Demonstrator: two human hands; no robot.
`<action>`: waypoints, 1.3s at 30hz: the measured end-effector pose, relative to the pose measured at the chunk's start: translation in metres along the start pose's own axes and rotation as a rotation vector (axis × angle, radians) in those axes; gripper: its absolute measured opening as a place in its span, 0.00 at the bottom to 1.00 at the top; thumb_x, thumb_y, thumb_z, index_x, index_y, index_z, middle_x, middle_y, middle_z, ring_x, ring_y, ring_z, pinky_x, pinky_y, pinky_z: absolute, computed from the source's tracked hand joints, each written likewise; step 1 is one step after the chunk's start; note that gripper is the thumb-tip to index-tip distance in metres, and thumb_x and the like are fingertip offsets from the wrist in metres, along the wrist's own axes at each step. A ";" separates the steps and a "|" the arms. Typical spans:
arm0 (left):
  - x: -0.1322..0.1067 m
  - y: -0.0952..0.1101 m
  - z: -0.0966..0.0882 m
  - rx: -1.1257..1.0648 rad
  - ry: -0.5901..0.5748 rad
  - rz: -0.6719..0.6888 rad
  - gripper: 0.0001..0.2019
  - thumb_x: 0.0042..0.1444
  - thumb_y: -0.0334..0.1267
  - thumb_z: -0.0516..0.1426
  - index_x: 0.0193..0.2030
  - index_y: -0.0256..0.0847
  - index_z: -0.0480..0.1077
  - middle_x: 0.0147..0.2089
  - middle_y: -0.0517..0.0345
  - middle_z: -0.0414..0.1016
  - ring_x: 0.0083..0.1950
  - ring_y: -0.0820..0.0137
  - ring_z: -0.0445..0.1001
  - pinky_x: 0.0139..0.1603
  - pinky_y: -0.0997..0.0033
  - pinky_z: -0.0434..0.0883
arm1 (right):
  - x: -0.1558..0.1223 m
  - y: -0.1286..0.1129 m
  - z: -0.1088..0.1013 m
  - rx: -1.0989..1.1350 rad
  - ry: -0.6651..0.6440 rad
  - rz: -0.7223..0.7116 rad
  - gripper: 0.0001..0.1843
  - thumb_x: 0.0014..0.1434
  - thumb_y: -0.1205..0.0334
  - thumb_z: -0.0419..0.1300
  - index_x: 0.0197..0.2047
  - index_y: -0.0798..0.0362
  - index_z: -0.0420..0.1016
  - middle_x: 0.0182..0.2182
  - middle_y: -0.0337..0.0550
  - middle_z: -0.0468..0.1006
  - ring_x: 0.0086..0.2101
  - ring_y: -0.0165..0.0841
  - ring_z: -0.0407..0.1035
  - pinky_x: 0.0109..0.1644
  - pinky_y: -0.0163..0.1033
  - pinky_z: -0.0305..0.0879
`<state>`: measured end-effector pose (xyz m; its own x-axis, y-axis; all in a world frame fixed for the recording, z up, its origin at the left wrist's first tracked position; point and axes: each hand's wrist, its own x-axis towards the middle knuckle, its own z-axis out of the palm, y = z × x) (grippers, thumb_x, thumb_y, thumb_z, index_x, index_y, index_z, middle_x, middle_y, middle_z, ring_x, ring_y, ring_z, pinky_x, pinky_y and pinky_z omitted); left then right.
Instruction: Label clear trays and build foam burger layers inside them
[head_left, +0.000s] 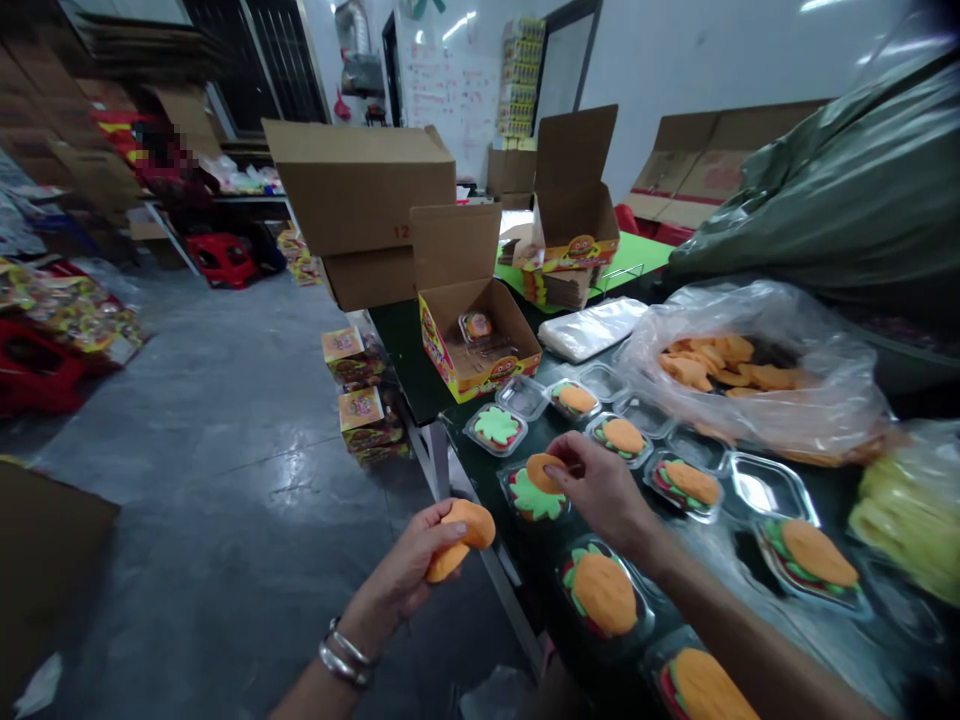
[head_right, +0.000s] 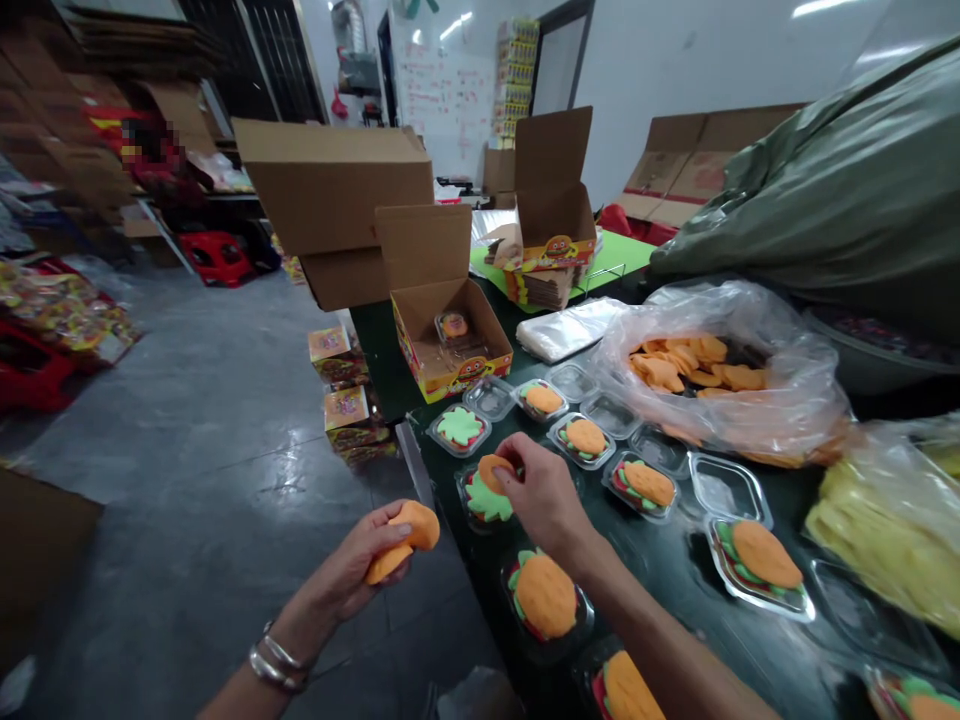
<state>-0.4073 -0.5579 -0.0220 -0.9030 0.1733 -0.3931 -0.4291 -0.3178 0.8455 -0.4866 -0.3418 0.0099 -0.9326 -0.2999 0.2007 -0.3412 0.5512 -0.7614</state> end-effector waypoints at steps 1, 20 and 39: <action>0.002 -0.001 0.001 0.008 0.016 0.002 0.16 0.45 0.43 0.64 0.35 0.35 0.68 0.26 0.63 0.68 0.18 0.83 0.57 0.17 0.82 0.54 | -0.004 -0.002 0.004 -0.121 0.016 -0.079 0.03 0.56 0.66 0.55 0.34 0.53 0.69 0.31 0.43 0.74 0.32 0.35 0.68 0.37 0.40 0.65; 0.019 0.002 0.014 0.034 -0.014 0.039 0.21 0.41 0.43 0.66 0.41 0.36 0.70 0.33 0.59 0.71 0.28 0.76 0.64 0.29 0.78 0.60 | -0.013 -0.002 0.011 -0.506 -0.186 -0.050 0.12 0.49 0.67 0.65 0.39 0.53 0.73 0.38 0.47 0.74 0.40 0.43 0.66 0.43 0.45 0.64; 0.018 0.012 0.015 -0.027 -0.087 0.038 0.23 0.39 0.34 0.63 0.46 0.37 0.72 0.39 0.57 0.73 0.33 0.75 0.66 0.33 0.78 0.61 | -0.011 -0.007 0.011 -0.329 -0.009 -0.115 0.11 0.59 0.61 0.57 0.45 0.51 0.73 0.45 0.52 0.75 0.44 0.46 0.67 0.46 0.49 0.64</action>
<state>-0.4289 -0.5445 -0.0134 -0.9138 0.2403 -0.3273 -0.3962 -0.3508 0.8485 -0.4726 -0.3507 0.0057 -0.8851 -0.3811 0.2670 -0.4653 0.7342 -0.4944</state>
